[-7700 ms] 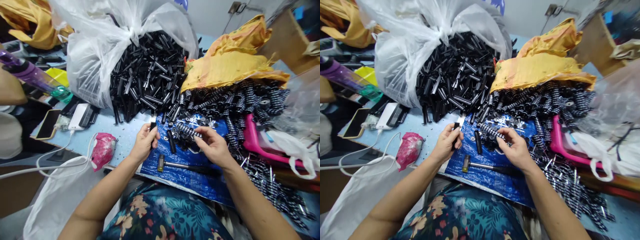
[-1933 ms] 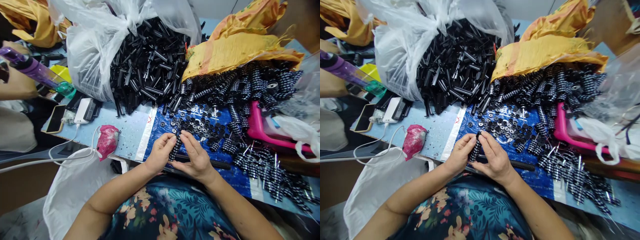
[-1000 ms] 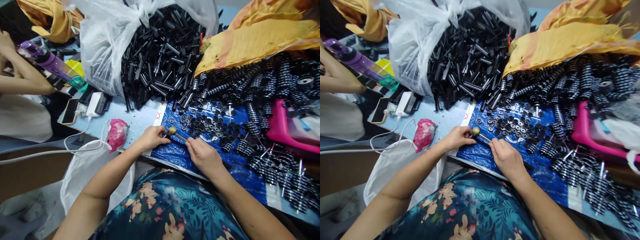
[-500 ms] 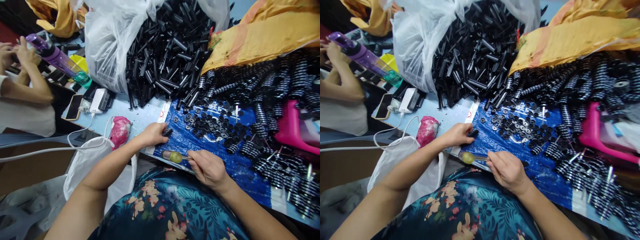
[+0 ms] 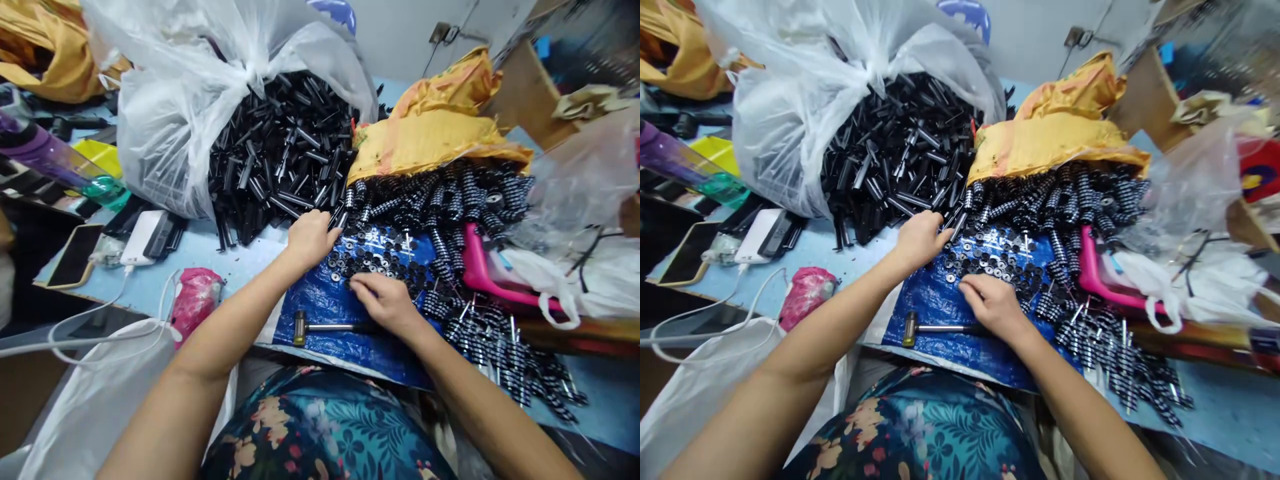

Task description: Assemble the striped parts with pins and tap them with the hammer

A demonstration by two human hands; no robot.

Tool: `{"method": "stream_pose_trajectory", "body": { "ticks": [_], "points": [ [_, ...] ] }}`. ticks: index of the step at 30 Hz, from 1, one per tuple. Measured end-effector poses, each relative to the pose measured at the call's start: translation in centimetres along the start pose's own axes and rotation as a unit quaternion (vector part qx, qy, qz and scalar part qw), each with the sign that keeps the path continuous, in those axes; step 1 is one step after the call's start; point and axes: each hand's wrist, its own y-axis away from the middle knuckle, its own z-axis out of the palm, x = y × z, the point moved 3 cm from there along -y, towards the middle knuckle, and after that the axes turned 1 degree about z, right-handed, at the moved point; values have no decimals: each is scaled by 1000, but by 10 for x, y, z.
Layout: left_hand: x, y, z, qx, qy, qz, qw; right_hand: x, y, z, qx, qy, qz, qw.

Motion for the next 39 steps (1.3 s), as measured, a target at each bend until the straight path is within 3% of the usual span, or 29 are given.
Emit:
{"method": "stream_pose_trajectory", "body": {
  "ticks": [2,4,8,12,14,16,19,21,23,25,27,29,32,36,37,39],
  "points": [
    [3,-26,21,-22,-52,2,998,25,-23,-21,88,57,26,994],
    [1,-40,36,-49,-69,7,996,48,-50,-39,133,173,18,976],
    [-6,-38,37,-43,-68,-10,997,87,-104,-51,53,380,-2,923],
    [-20,-17,19,1,-9,-35,999,109,-128,-49,-18,448,-29,893],
    [-27,-5,12,27,102,-55,993,114,-130,-48,-52,455,-64,887],
    [-32,6,13,26,287,-99,953,114,-132,-49,-81,458,-108,879],
    [-28,26,22,-31,551,-180,814,107,-132,-54,-112,463,-156,865],
    [-22,43,25,-72,647,-208,730,96,-124,-57,-131,449,-164,868],
    [-18,63,24,-87,696,-220,678,80,-106,-56,-135,394,-148,897],
    [-20,83,22,-73,723,-236,646,61,-79,-51,-104,277,-104,949],
    [-22,100,22,-62,731,-252,631,44,-49,-41,-26,106,-25,994],
    [-20,111,23,-81,720,-248,643,31,-23,-24,52,-77,100,991],
    [-9,119,28,-130,693,-216,675,15,-2,10,111,-315,267,904],
    [2,125,33,-111,700,-232,666,-8,0,36,110,-539,361,753],
    [3,128,34,-104,699,-243,665,-12,-1,37,100,-566,371,729],
    [6,132,36,-95,688,-249,675,-19,-1,37,85,-588,376,711]
  ]
}}
